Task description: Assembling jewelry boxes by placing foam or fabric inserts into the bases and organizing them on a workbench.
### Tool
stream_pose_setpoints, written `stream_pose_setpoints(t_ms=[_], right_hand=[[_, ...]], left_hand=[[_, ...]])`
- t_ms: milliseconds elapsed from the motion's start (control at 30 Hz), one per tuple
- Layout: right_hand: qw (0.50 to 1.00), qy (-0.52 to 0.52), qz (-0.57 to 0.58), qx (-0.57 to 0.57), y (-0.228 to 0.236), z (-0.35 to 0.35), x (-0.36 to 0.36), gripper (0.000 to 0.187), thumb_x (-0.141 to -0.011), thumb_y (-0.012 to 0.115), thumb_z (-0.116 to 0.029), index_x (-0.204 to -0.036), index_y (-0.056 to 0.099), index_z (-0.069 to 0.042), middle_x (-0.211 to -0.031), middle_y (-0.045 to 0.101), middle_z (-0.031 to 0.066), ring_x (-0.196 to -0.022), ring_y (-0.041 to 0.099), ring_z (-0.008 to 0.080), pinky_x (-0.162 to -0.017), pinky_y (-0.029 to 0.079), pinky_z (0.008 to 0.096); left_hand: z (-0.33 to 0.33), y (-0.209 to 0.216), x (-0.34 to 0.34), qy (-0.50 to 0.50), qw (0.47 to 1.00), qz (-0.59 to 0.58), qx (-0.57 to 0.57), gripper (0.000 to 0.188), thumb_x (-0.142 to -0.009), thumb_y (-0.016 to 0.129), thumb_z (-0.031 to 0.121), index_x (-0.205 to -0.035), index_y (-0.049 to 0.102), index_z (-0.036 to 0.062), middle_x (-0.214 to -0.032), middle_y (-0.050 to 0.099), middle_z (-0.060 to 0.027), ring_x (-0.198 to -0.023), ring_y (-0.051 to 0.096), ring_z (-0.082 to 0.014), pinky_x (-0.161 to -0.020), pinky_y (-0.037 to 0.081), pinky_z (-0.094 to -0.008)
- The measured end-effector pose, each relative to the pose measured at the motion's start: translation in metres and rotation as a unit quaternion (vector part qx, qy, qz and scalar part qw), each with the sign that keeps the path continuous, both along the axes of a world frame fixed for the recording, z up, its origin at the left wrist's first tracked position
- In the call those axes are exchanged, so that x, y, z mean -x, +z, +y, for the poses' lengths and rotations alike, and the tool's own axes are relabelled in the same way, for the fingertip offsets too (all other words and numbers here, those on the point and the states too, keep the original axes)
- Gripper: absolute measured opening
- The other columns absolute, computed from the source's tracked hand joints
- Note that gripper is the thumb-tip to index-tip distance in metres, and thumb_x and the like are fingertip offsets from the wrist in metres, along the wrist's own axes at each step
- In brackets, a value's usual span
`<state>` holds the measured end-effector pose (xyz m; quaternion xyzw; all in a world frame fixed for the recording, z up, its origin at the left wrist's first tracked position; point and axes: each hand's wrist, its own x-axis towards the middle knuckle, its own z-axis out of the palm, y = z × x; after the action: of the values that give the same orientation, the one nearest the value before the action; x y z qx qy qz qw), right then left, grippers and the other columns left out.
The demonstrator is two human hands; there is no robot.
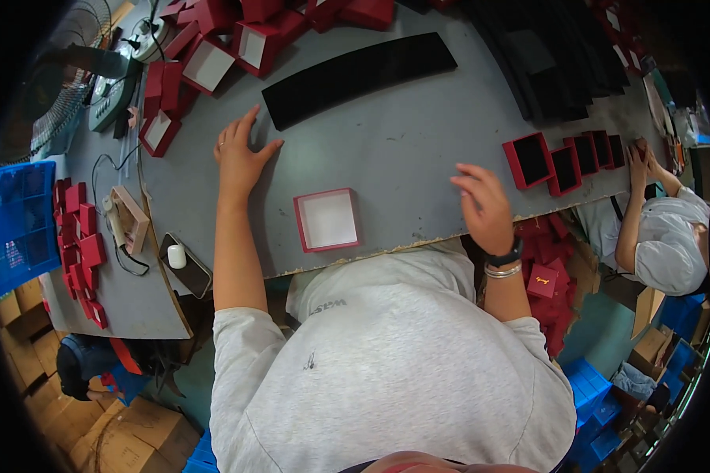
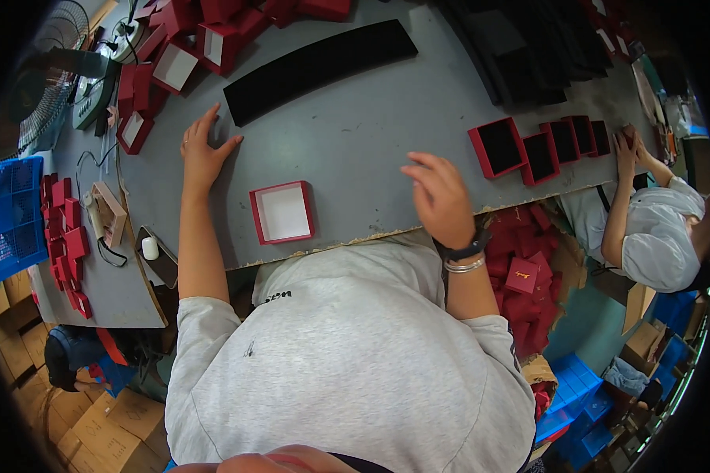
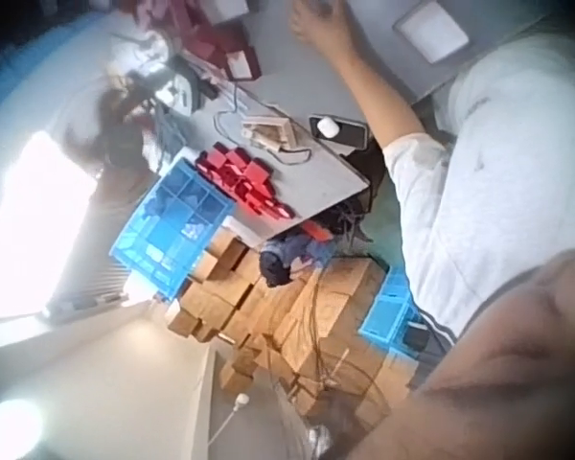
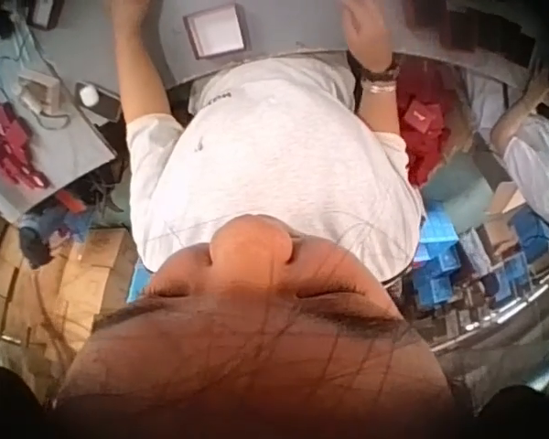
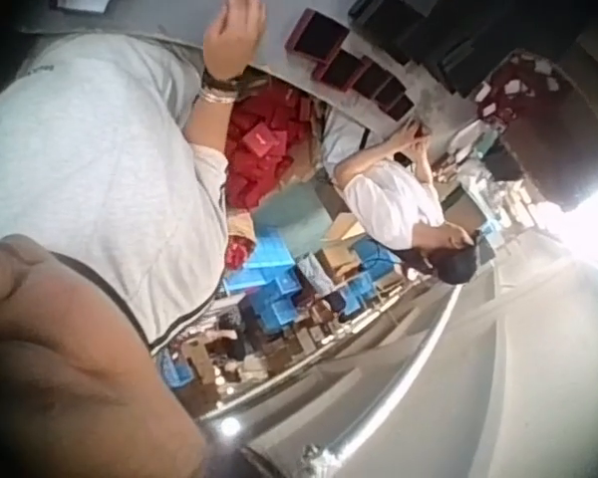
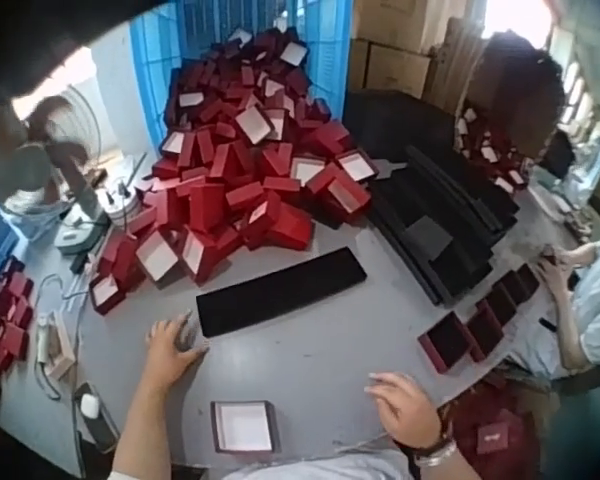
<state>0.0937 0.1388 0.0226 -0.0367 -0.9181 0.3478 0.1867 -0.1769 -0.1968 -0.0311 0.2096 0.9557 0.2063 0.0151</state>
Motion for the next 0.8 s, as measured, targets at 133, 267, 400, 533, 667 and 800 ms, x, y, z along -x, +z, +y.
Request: stream_pose_setpoints(t_ms=[133, 267, 400, 533, 667, 800], right_hand=[[0.988, 0.097, -0.014, 0.119, -0.014, -0.050, 0.026, 0.023, -0.091, 0.060, 0.003, -0.111, 0.071, -0.003, -0.125, 0.066, 0.0112, -0.108, 0.065, 0.0269, -0.088, 0.054, 0.0331], [0.970, 0.170, -0.067, 0.158, -0.008, -0.070, 0.038, 0.026, -0.092, 0.062, 0.000, -0.116, 0.070, -0.006, -0.129, 0.064, 0.0096, -0.109, 0.065, 0.0251, -0.088, 0.054, 0.0327], [0.972, 0.144, -0.054, 0.179, 0.008, -0.060, 0.033, 0.025, -0.092, 0.063, -0.001, -0.115, 0.070, -0.005, -0.129, 0.064, 0.0096, -0.108, 0.065, 0.0259, -0.089, 0.054, 0.0326], [0.997, 0.043, 0.018, 0.067, 0.022, -0.041, 0.017, 0.038, -0.084, 0.075, -0.009, -0.121, 0.068, -0.008, -0.130, 0.063, 0.0111, -0.115, 0.062, 0.0302, -0.096, 0.052, 0.0377], [0.991, 0.106, 0.042, -0.074, 0.041, -0.056, 0.027, 0.075, -0.072, 0.087, -0.024, -0.140, 0.057, -0.016, -0.146, 0.050, 0.0147, -0.135, 0.047, 0.0353, -0.111, 0.040, 0.0473], [0.944, 0.265, -0.039, -0.190, 0.046, -0.084, 0.066, 0.100, -0.065, 0.088, -0.038, -0.153, 0.043, -0.022, -0.154, 0.041, 0.0176, -0.143, 0.039, 0.0380, -0.118, 0.031, 0.0524]], left_hand=[[0.020, -0.008, 0.004, -0.049, 0.991, 0.127, 0.006, 0.099, -0.068, 0.090, 0.042, -0.154, 0.043, 0.0280, -0.149, 0.051, -0.0091, -0.140, 0.043, -0.0307, -0.118, 0.025, -0.0507], [0.047, 0.005, 0.020, -0.084, 0.990, 0.113, 0.005, 0.101, -0.067, 0.090, 0.046, -0.153, 0.042, 0.0227, -0.145, 0.053, -0.0110, -0.140, 0.044, -0.0294, -0.117, 0.027, -0.0510], [0.055, 0.027, 0.022, -0.076, 0.996, 0.042, 0.021, 0.098, -0.068, 0.090, 0.039, -0.152, 0.045, 0.0173, -0.141, 0.056, -0.0099, -0.135, 0.049, -0.0307, -0.116, 0.031, -0.0478], [0.027, 0.056, -0.029, -0.115, 0.981, 0.051, -0.148, 0.090, -0.063, 0.091, 0.030, -0.143, 0.055, 0.0149, -0.136, 0.058, -0.0116, -0.129, 0.053, -0.0333, -0.114, 0.036, -0.0443], [-0.017, 0.067, -0.113, -0.089, 0.972, -0.012, -0.217, 0.087, -0.060, 0.092, 0.032, -0.138, 0.060, 0.0116, -0.136, 0.056, -0.0128, -0.128, 0.053, -0.0343, -0.115, 0.034, -0.0468], [-0.038, 0.044, -0.154, -0.140, 0.966, -0.009, -0.219, 0.090, -0.058, 0.093, 0.038, -0.137, 0.060, 0.0094, -0.136, 0.056, -0.0111, -0.130, 0.050, -0.0329, -0.115, 0.033, -0.0515]])
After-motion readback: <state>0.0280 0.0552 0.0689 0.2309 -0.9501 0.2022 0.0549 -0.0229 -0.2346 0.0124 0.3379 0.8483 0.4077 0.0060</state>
